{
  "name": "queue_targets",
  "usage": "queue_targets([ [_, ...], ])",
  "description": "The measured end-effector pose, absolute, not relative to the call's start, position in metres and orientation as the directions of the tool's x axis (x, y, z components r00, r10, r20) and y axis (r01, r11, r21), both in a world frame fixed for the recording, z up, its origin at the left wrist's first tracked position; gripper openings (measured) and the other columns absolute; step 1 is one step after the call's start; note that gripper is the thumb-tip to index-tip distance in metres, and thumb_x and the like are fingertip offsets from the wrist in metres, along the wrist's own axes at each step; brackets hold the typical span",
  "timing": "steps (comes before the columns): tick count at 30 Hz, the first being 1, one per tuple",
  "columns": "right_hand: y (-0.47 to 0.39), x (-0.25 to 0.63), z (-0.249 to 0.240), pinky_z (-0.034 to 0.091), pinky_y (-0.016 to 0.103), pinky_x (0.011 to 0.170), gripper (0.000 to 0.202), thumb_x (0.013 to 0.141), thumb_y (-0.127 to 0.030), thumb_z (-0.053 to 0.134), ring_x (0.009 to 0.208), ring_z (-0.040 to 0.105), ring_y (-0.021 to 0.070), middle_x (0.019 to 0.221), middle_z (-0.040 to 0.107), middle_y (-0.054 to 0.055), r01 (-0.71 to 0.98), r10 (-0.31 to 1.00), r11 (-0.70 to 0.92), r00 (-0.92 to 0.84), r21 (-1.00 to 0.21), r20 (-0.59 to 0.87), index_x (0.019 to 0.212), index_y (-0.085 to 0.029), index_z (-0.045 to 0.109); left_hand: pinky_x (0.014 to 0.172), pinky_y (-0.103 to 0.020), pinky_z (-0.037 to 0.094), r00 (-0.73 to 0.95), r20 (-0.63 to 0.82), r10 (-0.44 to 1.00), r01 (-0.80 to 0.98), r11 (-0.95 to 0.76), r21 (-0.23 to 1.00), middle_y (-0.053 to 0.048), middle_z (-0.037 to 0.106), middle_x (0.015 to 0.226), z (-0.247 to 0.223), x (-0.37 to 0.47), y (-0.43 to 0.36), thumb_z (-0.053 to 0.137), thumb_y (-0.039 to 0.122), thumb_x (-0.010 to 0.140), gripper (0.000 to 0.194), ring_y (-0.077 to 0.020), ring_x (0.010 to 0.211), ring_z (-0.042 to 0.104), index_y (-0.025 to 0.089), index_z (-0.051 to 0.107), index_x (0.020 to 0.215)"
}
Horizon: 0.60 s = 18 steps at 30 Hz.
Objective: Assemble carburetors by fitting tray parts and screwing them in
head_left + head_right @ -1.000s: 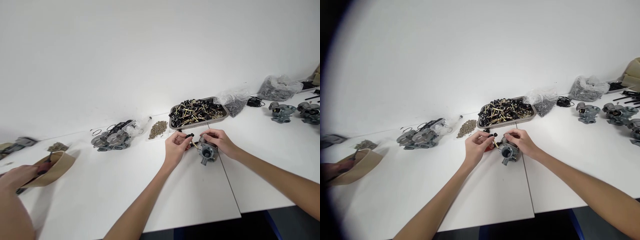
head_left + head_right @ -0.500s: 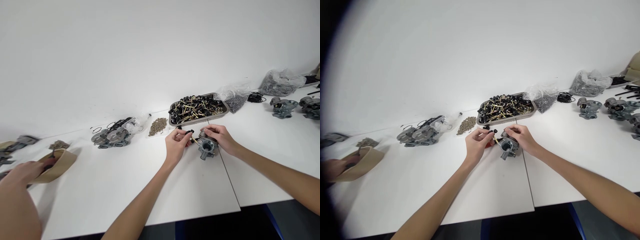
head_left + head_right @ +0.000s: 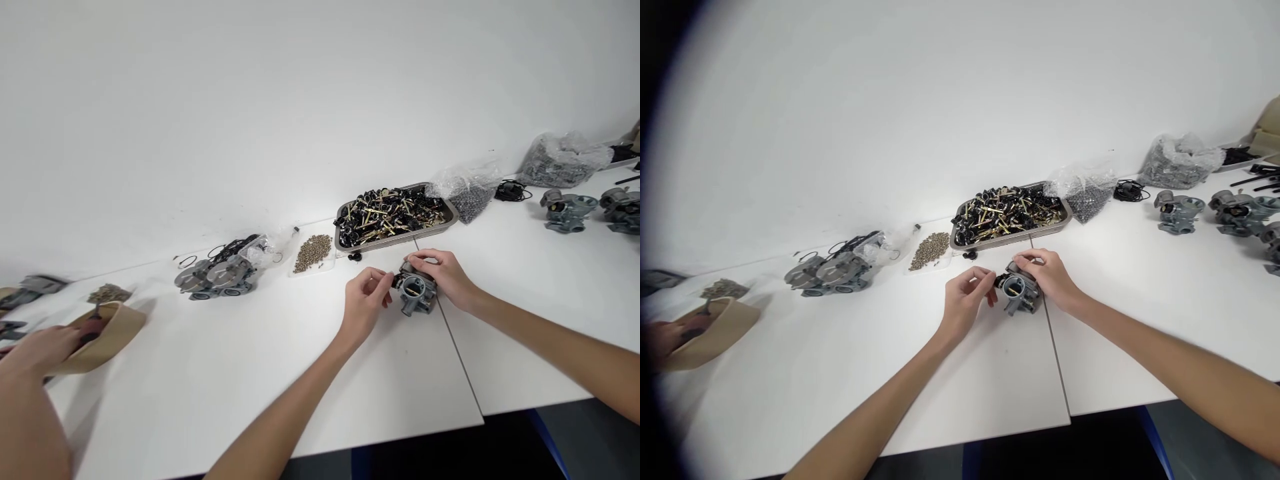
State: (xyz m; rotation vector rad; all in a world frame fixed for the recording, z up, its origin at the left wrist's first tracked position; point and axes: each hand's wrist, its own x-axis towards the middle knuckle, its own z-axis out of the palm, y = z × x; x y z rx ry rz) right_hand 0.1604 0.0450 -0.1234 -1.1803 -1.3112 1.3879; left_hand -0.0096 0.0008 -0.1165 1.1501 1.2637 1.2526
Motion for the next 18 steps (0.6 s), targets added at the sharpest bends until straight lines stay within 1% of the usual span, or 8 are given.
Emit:
queue_targets([
  [2,0.047,0.161,-0.124,0.047,0.030,0.071,0.035,0.074,-0.050,0.073,0.081,0.062,0.0185,0.091,0.071,0.007,0.016,0.975,-0.074,-0.207,-0.997,-0.076,0.087,-0.017,0.074,0.045,-0.024,0.046,0.001,-0.081,0.997,-0.052,0.081,0.995,-0.005,0.063,0.059,-0.113,-0.013,0.003,0.078,0.049,0.067,0.042,-0.0125,0.047,0.058,0.014,0.057,0.063],
  [4,0.048,0.162,-0.125,0.046,0.030,0.070,0.036,0.075,-0.049,0.072,0.079,0.061,0.0175,0.089,0.071,0.006,0.030,0.969,-0.063,-0.239,-0.998,-0.069,0.088,-0.016,0.074,0.045,-0.026,0.047,0.062,-0.161,0.985,-0.108,0.167,0.980,-0.005,0.062,0.054,-0.110,-0.017,0.007,0.082,0.045,0.063,0.040,-0.0143,0.046,0.058,0.013,0.058,0.063],
  [7,0.050,0.164,-0.125,0.044,0.028,0.065,0.037,0.075,-0.050,0.072,0.074,0.059,0.0154,0.086,0.070,0.006,0.046,0.961,-0.051,-0.271,-0.998,-0.062,0.091,-0.016,0.075,0.044,-0.027,0.048,0.190,-0.284,0.940,-0.192,0.319,0.928,-0.006,0.063,0.057,-0.107,-0.023,0.011,0.086,0.040,0.060,0.039,-0.0156,0.046,0.059,0.012,0.060,0.067],
  [9,0.051,0.164,-0.124,0.044,0.028,0.063,0.038,0.075,-0.050,0.073,0.072,0.059,0.0144,0.086,0.070,0.005,0.043,0.955,-0.050,-0.292,-0.998,-0.061,0.092,-0.016,0.075,0.044,-0.027,0.048,0.256,-0.333,0.907,-0.221,0.391,0.894,-0.006,0.065,0.062,-0.105,-0.026,0.014,0.086,0.038,0.060,0.038,-0.0157,0.047,0.060,0.011,0.061,0.070],
  [11,0.051,0.165,-0.124,0.045,0.028,0.063,0.039,0.074,-0.050,0.074,0.072,0.059,0.0145,0.086,0.070,0.006,0.029,0.946,-0.063,-0.317,-0.998,-0.069,0.092,-0.015,0.075,0.044,-0.026,0.048,0.289,-0.344,0.894,-0.209,0.409,0.888,-0.006,0.066,0.065,-0.103,-0.029,0.014,0.086,0.035,0.061,0.037,-0.0149,0.049,0.060,0.009,0.062,0.071],
  [14,0.051,0.164,-0.123,0.045,0.028,0.063,0.041,0.071,-0.050,0.077,0.071,0.059,0.0146,0.083,0.070,0.006,0.001,0.928,-0.129,-0.352,-0.992,-0.121,0.092,-0.014,0.076,0.044,-0.026,0.048,0.329,-0.347,0.878,-0.164,0.415,0.895,-0.006,0.065,0.065,-0.101,-0.033,0.015,0.086,0.032,0.062,0.035,-0.0138,0.048,0.059,0.009,0.062,0.072],
  [18,0.051,0.164,-0.121,0.044,0.027,0.060,0.042,0.068,-0.049,0.079,0.068,0.058,0.0137,0.080,0.069,0.006,-0.023,0.920,-0.191,-0.353,-0.981,-0.170,0.090,-0.014,0.076,0.039,-0.023,0.041,0.352,-0.392,0.850,-0.101,0.450,0.887,-0.004,0.061,0.058,-0.100,-0.036,0.015,0.083,0.039,0.067,0.038,-0.0117,0.043,0.054,0.011,0.057,0.071],
])
